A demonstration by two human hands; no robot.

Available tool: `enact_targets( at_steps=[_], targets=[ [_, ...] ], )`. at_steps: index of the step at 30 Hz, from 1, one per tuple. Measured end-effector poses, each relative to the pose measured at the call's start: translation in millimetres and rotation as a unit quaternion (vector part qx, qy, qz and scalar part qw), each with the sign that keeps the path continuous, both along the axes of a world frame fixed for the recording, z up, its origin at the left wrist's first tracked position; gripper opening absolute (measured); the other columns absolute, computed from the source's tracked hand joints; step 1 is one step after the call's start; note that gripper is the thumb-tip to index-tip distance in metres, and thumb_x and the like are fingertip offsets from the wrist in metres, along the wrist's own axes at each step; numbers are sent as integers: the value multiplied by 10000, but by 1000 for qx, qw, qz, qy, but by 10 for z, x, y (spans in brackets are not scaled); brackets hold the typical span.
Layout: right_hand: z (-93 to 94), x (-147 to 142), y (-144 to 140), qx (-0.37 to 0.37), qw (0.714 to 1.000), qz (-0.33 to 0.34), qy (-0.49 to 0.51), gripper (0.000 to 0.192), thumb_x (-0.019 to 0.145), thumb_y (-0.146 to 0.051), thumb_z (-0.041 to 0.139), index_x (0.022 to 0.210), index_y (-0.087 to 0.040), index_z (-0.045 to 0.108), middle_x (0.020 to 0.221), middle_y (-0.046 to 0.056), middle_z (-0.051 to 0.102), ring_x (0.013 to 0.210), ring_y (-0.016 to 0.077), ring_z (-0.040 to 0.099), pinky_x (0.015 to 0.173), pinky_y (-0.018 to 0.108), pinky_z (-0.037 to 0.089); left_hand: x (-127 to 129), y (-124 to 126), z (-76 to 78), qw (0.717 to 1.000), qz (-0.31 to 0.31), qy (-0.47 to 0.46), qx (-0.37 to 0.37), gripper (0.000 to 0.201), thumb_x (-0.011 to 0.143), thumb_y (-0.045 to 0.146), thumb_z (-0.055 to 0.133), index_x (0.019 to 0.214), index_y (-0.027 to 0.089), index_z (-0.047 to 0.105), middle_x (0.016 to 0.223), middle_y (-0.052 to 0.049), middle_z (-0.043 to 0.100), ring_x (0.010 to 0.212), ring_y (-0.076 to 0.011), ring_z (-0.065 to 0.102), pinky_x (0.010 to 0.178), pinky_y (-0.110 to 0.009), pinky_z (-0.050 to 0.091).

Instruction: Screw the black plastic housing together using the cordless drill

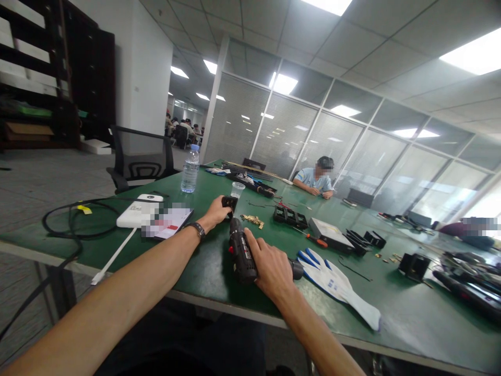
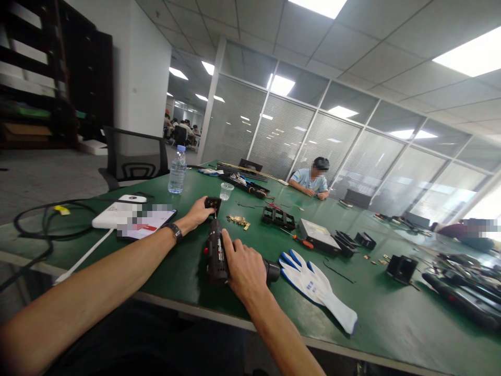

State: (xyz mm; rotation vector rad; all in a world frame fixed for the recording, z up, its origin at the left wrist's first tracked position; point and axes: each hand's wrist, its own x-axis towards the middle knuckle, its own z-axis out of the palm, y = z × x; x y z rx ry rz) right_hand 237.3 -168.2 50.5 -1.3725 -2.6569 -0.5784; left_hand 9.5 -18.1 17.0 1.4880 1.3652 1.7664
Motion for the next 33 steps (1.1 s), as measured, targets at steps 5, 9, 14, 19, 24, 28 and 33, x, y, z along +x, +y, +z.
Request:
enact_targets(
  at_steps=[5, 9, 14, 19, 24, 28, 33],
  targets=[
    [-5, 8, 10, -6, 1000, 0, -4, 953, 794, -295, 622, 1516, -250, 2, 1130, 90, 576, 956, 237, 598, 757, 306, 398, -1, 7, -2, 1000, 4, -3, 0, 270, 570, 128, 624, 837, 149, 587, 795, -32, 634, 758, -172, 572, 751, -314, 452],
    [-21, 20, 21, 1, 1000, 12, 6, 963, 783, -281, 623, 1514, -251, -2, 1113, 83, 580, 947, 239, 595, 753, 309, 393, -6, 24, -16, 1000, 0, -3, -5, 266, 570, 124, 612, 836, 142, 600, 800, -42, 644, 757, -178, 582, 752, -323, 457],
    [-18, 19, 18, 2, 1000, 14, 16, 959, 766, -238, 618, 1512, -259, 16, 1101, 75, 585, 936, 233, 597, 739, 303, 396, -10, 38, -27, 1000, -6, -8, -10, 288, 572, 127, 614, 860, 135, 608, 819, -51, 656, 769, -186, 594, 745, -325, 466],
    [-18, 19, 20, 2, 1000, 9, 12, 948, 778, -238, 607, 1512, -267, 8, 1107, 79, 584, 934, 229, 601, 751, 305, 398, 3, 20, 1, 1000, 1, -15, -13, 299, 555, 111, 615, 853, 138, 615, 816, -42, 656, 772, -181, 589, 760, -321, 469],
    [-21, 17, 18, 0, 1000, 9, 3, 982, 771, -259, 623, 1513, -256, -20, 1119, 87, 581, 955, 234, 596, 756, 302, 397, 27, -34, 37, 1000, -2, -20, -18, 272, 559, 124, 621, 831, 134, 635, 807, -43, 671, 753, -182, 593, 751, -318, 475],
    [-22, 15, 17, 2, 1000, 10, 8, 961, 779, -247, 611, 1515, -253, -5, 1111, 82, 582, 942, 233, 599, 748, 305, 399, 40, -63, 46, 1000, -7, -15, -25, 214, 579, 135, 611, 789, 131, 652, 779, -49, 682, 724, -186, 603, 725, -315, 481],
    [-29, 21, 28, -1, 1000, 13, 11, 979, 766, -255, 626, 1512, -257, -8, 1119, 85, 578, 946, 233, 592, 740, 300, 387, 26, -39, 26, 1000, -6, 0, -28, 216, 585, 137, 607, 793, 123, 665, 798, -68, 693, 739, -202, 622, 725, -324, 483]
  ],
)
